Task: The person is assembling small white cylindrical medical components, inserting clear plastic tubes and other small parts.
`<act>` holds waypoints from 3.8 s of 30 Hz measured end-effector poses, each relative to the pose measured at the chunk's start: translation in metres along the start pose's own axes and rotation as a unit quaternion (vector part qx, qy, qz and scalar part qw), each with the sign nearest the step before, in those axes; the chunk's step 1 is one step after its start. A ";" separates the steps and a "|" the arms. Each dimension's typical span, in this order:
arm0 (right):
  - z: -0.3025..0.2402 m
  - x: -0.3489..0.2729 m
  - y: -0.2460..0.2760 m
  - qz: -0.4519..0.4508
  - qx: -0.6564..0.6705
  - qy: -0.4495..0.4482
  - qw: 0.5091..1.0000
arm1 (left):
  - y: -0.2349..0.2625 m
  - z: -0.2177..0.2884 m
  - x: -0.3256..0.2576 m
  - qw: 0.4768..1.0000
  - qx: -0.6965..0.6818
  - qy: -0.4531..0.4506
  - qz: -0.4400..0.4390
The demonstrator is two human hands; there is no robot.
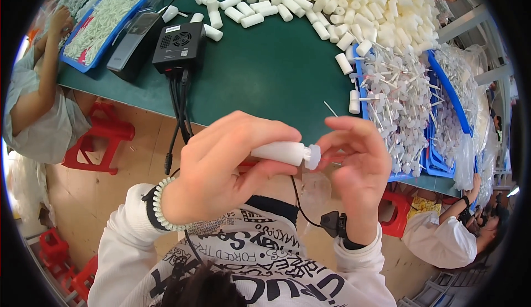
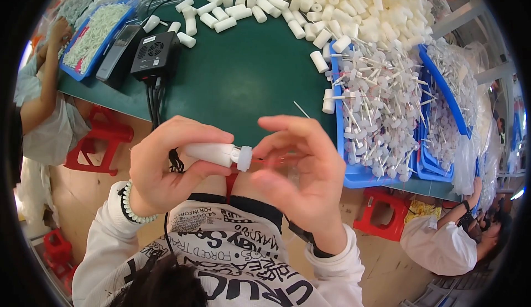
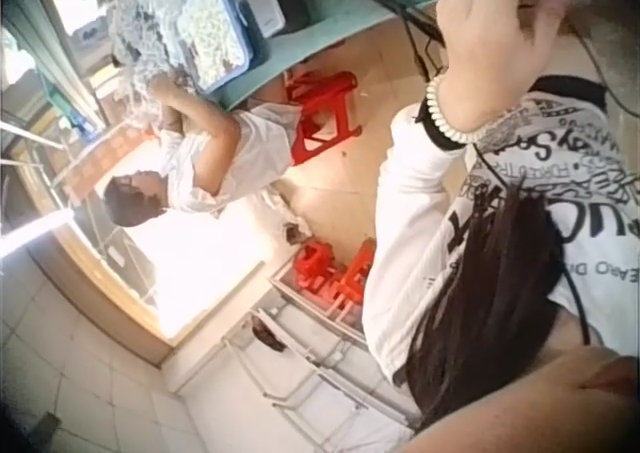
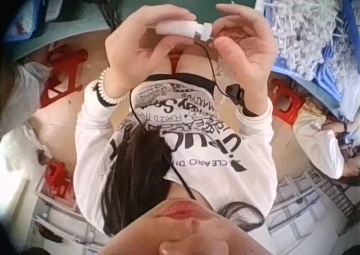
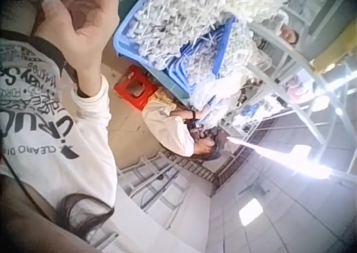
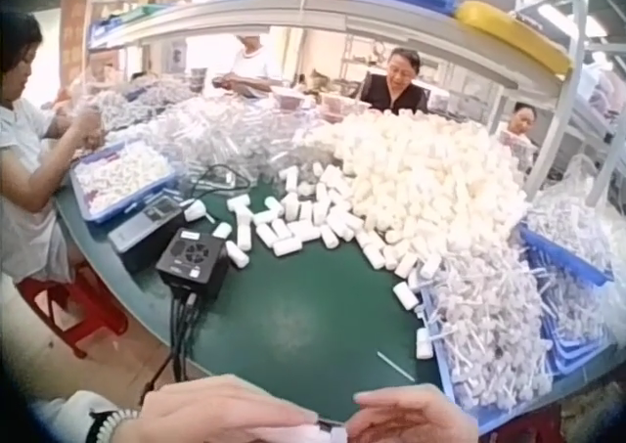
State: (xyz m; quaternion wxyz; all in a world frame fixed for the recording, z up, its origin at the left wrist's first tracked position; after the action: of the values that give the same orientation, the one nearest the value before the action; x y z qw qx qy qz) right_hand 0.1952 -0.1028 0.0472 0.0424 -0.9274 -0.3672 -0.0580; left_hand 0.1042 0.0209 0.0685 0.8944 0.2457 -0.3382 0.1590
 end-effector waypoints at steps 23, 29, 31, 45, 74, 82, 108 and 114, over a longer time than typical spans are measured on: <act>-0.025 0.123 -0.085 -0.232 -0.326 0.023 0.916 | 0.091 -0.035 -0.013 0.987 0.004 0.026 0.157; 0.041 0.322 -0.092 -0.104 -0.629 0.099 0.764 | 0.106 -0.069 -0.044 0.916 -0.250 0.182 0.254; 0.065 0.355 -0.100 -0.073 -0.653 0.121 0.744 | 0.111 -0.069 -0.049 0.929 -0.231 0.162 0.240; -0.034 0.322 -0.079 0.102 -0.522 0.231 0.815 | 0.095 -0.066 -0.045 0.880 -0.361 0.228 0.210; 0.025 0.007 -0.005 -0.107 -0.046 -0.073 0.990 | 0.013 -0.017 -0.012 0.996 0.047 0.072 -0.035; 0.052 0.002 -0.006 -0.094 0.141 -0.185 0.968 | 0.013 -0.008 -0.006 0.993 0.115 0.004 -0.034; 0.075 -0.016 -0.024 -0.069 0.144 -0.096 0.983 | 0.019 -0.037 -0.009 0.968 -0.199 0.151 -0.033; 0.078 -0.019 -0.035 -0.040 0.151 -0.125 0.980 | -0.008 -0.045 -0.016 0.942 -0.254 0.215 -0.040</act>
State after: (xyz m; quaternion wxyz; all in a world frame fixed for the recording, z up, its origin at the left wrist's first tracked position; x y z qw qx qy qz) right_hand 0.1638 -0.0807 -0.0315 0.1330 -0.8948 -0.4112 0.1124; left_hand 0.1201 0.0375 0.0258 0.9842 -0.0165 -0.1568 0.0806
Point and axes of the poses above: each hand's wrist, its own x-axis towards the middle knuckle, its own y-axis out of the back of the hand, z = x × y, the point moved 9 cm from there along x, towards the middle knuckle, and after that the axes turned 5 degrees about -y, right-handed, at the moved point
